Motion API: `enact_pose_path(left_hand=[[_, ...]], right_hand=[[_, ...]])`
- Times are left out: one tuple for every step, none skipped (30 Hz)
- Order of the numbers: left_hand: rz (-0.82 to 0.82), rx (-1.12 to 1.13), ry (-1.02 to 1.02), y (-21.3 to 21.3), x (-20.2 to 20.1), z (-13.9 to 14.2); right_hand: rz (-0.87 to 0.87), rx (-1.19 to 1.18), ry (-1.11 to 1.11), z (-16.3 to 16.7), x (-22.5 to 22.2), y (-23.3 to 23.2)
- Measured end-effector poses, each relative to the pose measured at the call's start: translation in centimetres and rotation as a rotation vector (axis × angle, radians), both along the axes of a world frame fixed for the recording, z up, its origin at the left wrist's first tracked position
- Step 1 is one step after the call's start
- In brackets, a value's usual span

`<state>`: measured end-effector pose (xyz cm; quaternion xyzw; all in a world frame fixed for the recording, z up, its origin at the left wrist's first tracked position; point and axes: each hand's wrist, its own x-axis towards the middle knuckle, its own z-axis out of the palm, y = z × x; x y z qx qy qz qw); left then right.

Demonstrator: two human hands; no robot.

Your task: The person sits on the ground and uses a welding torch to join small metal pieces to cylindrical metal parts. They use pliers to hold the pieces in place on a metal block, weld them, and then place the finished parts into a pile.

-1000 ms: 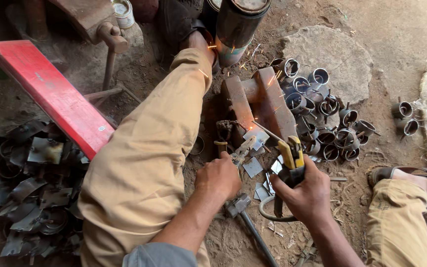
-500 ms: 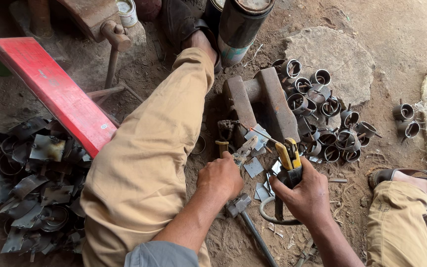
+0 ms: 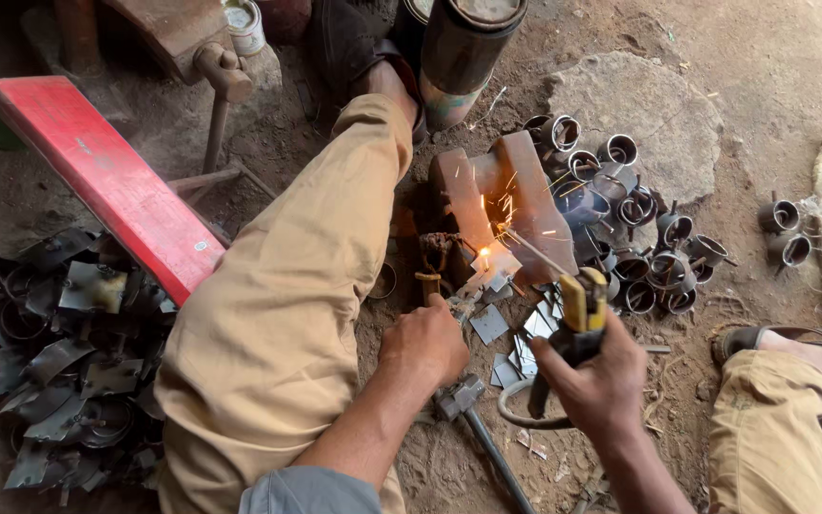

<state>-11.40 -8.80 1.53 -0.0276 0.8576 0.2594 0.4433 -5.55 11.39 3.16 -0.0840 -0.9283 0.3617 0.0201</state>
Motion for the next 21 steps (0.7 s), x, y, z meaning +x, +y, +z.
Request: enact_pose_path(left_hand=[[0.001, 0.003, 0.041, 0.0, 0.0, -0.1], [-0.002, 0.007, 0.078, -0.1, 0.1, -0.2], [-0.001, 0.004, 0.068, 0.0, 0.1, -0.2], [-0.001, 0.005, 0.061, 0.0, 0.1, -0.2], [0.001, 0.004, 0.056, 0.0, 0.1, -0.2], [-0.001, 0.004, 0.044, 0.1, 0.0, -0.2], [-0.001, 0.000, 0.032, 0.0, 0.0, -0.1], [-0.001, -0.003, 0.017, 0.0, 0.0, -0.1], [-0.004, -0.008, 0.011, 0.0, 0.0, 0.0], [-0.009, -0.011, 0.004, 0.0, -0.1, 0.1], [-0.015, -0.014, -0.003, 0.0, -0.1, 0.2], [-0.015, -0.014, 0.001, 0.0, -0.1, 0.3], [-0.014, -0.016, 0.005, 0.0, -0.1, 0.4], [-0.013, -0.018, 0.009, 0.0, -0.2, 0.4], [-0.011, -0.016, -0.012, 0.1, -0.2, 0.5], [-0.010, -0.014, -0.034, 0.1, -0.2, 0.5], [-0.010, -0.011, -0.056, 0.1, -0.1, 0.6], [-0.018, -0.012, -0.052, 0.1, -0.2, 0.6], [-0.026, -0.014, -0.049, 0.1, -0.1, 0.6], [-0.034, -0.016, -0.046, 0.1, -0.1, 0.7], [-0.027, -0.016, -0.043, 0.1, -0.1, 0.7]], right_hand=[[-0.019, 0.024, -0.051, -0.1, -0.1, 0.1], [-0.041, 0.050, -0.106, -0.1, 0.0, 0.2], [-0.066, 0.082, -0.161, 0.1, 0.0, 0.4], [-0.071, 0.074, -0.182, 0.3, 0.0, 0.4], [-0.074, 0.063, -0.201, 0.3, 0.0, 0.3], [-0.074, 0.048, -0.220, 0.4, -0.1, 0.0], [-0.063, 0.048, -0.212, 0.5, -0.2, -0.3], [-0.053, 0.049, -0.205, 0.6, -0.1, -0.5], [-0.044, 0.053, -0.198, 0.7, -0.1, -0.7], [-0.049, 0.050, -0.212, 0.8, -0.1, -0.9], [-0.055, 0.047, -0.226, 0.8, -0.1, -1.1], [-0.061, 0.045, -0.241, 0.9, -0.2, -1.2], [-0.061, 0.033, -0.253, 1.0, -0.2, -1.2], [-0.061, 0.020, -0.266, 1.0, -0.3, -1.3], [-0.060, 0.007, -0.277, 1.0, -0.4, -1.3], [-0.056, 0.017, -0.279, 1.0, -0.5, -1.3], [-0.054, 0.027, -0.281, 1.0, -0.6, -1.3], [-0.051, 0.038, -0.282, 0.9, -0.7, -1.3], [-0.046, 0.031, -0.281, 0.9, -0.7, -1.3], [-0.041, 0.025, -0.280, 0.9, -0.8, -1.3], [-0.036, 0.018, -0.279, 0.9, -0.8, -1.3]])
